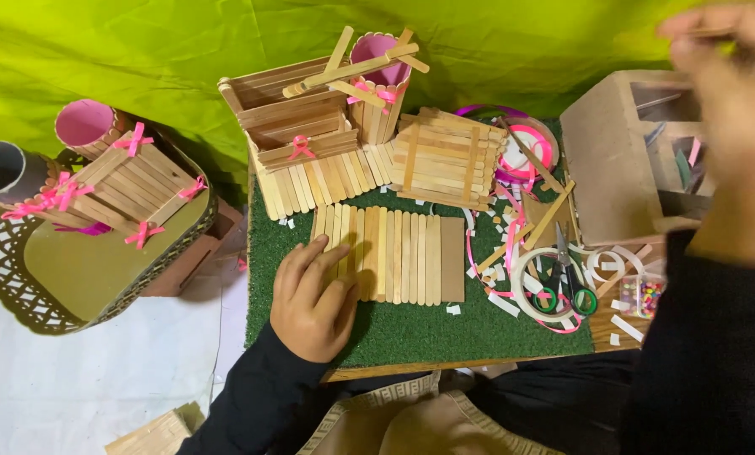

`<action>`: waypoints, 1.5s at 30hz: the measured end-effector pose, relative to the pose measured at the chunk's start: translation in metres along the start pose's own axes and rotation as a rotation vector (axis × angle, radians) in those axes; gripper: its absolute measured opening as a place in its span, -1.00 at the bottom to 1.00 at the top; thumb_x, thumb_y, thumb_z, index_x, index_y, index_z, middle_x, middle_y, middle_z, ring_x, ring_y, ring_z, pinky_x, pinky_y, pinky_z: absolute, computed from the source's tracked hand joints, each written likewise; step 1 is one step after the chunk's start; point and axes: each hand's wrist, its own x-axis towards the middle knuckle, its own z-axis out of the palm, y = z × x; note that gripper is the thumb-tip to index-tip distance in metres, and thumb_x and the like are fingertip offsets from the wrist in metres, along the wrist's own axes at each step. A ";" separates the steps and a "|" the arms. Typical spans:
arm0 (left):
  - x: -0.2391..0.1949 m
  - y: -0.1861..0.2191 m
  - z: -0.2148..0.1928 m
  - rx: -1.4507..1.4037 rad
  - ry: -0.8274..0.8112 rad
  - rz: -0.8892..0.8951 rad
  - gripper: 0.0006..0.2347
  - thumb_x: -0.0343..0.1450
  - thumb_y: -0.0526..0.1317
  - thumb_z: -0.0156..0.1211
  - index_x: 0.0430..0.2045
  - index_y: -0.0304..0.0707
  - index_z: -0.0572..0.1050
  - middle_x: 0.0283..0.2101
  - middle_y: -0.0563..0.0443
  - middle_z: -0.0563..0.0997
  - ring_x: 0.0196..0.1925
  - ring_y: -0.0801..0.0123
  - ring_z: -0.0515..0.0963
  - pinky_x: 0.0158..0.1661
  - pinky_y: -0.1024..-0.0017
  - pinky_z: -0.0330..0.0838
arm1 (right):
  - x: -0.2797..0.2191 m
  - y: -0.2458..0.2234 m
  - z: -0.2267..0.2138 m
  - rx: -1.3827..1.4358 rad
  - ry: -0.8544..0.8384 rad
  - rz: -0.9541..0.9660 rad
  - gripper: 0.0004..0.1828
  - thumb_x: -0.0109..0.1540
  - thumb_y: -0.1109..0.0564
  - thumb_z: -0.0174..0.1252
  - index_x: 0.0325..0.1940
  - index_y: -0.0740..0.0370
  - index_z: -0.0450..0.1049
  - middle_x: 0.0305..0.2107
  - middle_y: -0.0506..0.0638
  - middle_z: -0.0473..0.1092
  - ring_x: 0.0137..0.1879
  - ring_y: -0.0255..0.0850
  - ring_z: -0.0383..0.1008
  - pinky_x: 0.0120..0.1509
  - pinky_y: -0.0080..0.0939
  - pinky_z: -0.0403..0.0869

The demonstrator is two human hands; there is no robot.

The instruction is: Assembling a craft structure using popsicle sticks and pre-made panels by carefully placing and aligning them.

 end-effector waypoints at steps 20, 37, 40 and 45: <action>0.003 0.047 0.041 -0.125 -0.286 0.191 -0.86 0.50 -0.42 0.12 -0.15 -0.39 0.61 -0.05 -0.15 0.64 0.07 0.10 0.59 0.19 0.08 0.38 | -0.098 -0.068 0.151 0.483 -0.427 0.850 -0.56 0.20 0.25 0.28 0.19 0.23 0.49 -0.41 0.09 0.56 -0.40 -0.14 0.68 -0.29 -0.26 0.67; 0.000 0.044 0.046 -0.125 -0.301 0.218 -0.85 0.51 -0.38 0.12 -0.13 -0.38 0.61 0.01 -0.17 0.61 0.09 0.07 0.57 0.17 0.05 0.38 | -0.103 -0.079 0.153 0.153 -0.458 0.658 -0.46 0.13 0.12 0.35 0.21 -0.03 0.48 -0.43 -0.17 0.57 -0.35 -0.31 0.57 -0.15 -0.28 0.50; 0.001 0.044 0.045 -0.125 -0.305 0.211 -0.86 0.49 -0.39 0.13 -0.15 -0.37 0.60 0.01 -0.16 0.61 0.09 0.08 0.57 0.17 0.05 0.38 | -0.106 -0.078 0.157 0.150 -0.432 0.648 -0.48 0.12 0.16 0.32 0.17 0.05 0.45 -0.44 -0.14 0.55 -0.35 -0.30 0.55 -0.16 -0.29 0.48; 0.000 0.044 0.045 -0.127 -0.313 0.211 -0.84 0.50 -0.38 0.10 -0.13 -0.38 0.61 0.00 -0.16 0.62 0.09 0.07 0.57 0.17 0.06 0.38 | -0.108 -0.082 0.158 0.249 -0.353 0.735 -0.50 0.10 0.21 0.27 0.13 0.08 0.42 -0.44 -0.09 0.54 -0.32 -0.28 0.55 -0.12 -0.28 0.46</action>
